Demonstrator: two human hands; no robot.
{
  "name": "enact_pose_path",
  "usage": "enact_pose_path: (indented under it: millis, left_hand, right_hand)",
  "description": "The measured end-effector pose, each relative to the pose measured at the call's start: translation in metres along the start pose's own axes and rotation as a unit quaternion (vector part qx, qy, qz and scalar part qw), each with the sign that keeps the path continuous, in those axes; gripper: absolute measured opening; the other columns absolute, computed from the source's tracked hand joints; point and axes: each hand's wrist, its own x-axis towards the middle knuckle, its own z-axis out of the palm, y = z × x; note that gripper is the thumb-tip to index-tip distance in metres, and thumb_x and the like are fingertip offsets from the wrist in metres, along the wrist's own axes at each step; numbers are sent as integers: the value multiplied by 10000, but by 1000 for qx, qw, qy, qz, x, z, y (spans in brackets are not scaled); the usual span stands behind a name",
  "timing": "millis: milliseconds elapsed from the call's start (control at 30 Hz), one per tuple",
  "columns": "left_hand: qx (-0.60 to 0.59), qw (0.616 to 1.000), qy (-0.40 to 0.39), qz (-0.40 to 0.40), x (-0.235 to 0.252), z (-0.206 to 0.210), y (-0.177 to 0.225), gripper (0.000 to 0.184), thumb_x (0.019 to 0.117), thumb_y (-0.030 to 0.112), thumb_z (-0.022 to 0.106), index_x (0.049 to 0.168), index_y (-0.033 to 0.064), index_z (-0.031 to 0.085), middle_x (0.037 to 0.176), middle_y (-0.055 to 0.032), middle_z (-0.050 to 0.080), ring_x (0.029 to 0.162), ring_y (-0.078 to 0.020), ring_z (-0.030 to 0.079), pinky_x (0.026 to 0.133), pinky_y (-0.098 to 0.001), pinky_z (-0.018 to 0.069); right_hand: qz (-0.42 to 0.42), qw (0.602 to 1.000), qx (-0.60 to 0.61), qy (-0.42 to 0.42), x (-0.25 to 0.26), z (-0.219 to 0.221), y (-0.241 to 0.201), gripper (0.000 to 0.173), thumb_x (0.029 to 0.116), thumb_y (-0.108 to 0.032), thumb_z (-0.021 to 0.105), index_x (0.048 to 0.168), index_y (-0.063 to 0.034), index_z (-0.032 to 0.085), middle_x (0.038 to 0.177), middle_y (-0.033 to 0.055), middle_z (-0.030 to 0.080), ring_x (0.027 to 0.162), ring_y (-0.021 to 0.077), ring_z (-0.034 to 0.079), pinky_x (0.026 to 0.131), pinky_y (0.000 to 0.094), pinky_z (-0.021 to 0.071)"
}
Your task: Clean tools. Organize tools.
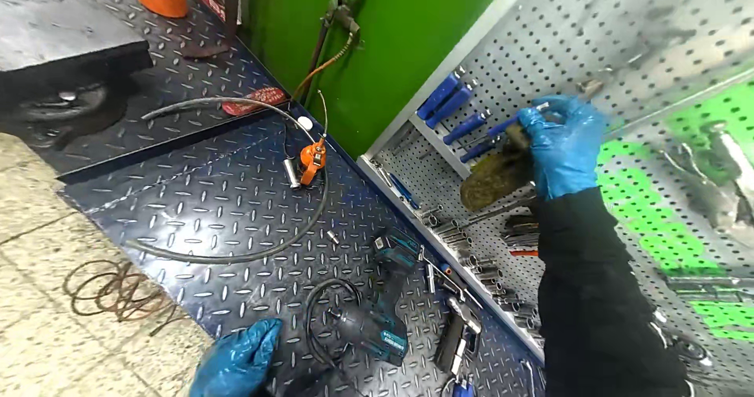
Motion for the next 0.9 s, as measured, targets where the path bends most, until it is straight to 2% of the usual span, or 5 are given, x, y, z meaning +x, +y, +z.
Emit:
enact_pose_path:
  millis: [167, 367, 667, 800, 900]
  left_hand:
    - [29, 999, 27, 21, 9, 7, -2, 376, 1040, 346, 482, 1028, 118, 781, 851, -110, 765, 767, -281, 751, 675, -523, 599]
    - [78, 995, 35, 49, 10, 12, -6, 417, 1039, 397, 453, 1013, 146, 785, 764, -94, 743, 669, -280, 728, 574, -514, 573]
    - [84, 994, 35, 62, 13, 13, -7, 437, 1034, 414, 434, 979, 157, 783, 724, -85, 726, 632, -281, 714, 536, -514, 554]
    - [101, 991, 47, 73, 15, 15, -6, 450, 1034, 412, 426, 961, 148, 782, 705, -88, 720, 614, -278, 708, 523, -503, 546]
    - [107, 990, 49, 79, 14, 16, -8, 432, 1033, 398, 443, 959, 144, 783, 706, -80, 722, 614, -271, 706, 523, -495, 542]
  right_hand:
    - [1, 1000, 16, -15, 2, 13, 2, 308, 910, -247, 743, 1182, -110, 689, 1097, 76, 703, 959, 136, 683, 850, 366, 580]
    - [5, 1000, 17, -21, 7, 15, -2, 318, 906, -262, 753, 1177, -107, 692, 1096, 67, 701, 952, 122, 680, 848, 351, 576]
    - [24, 997, -65, -42, 9, 20, -2, 333, 901, -301, 739, 1180, -123, 704, 1116, 98, 711, 1007, 218, 684, 885, 483, 560]
    - [-1, 981, -186, -58, 10, 25, -16, 375, 925, -343, 709, 1229, -123, 707, 1199, 159, 704, 1154, 352, 650, 969, 626, 494]
    - [-17, 978, -204, -44, 9, 16, -22, 390, 932, -333, 685, 1281, -159, 694, 1235, 100, 706, 1177, 292, 651, 1004, 567, 501]
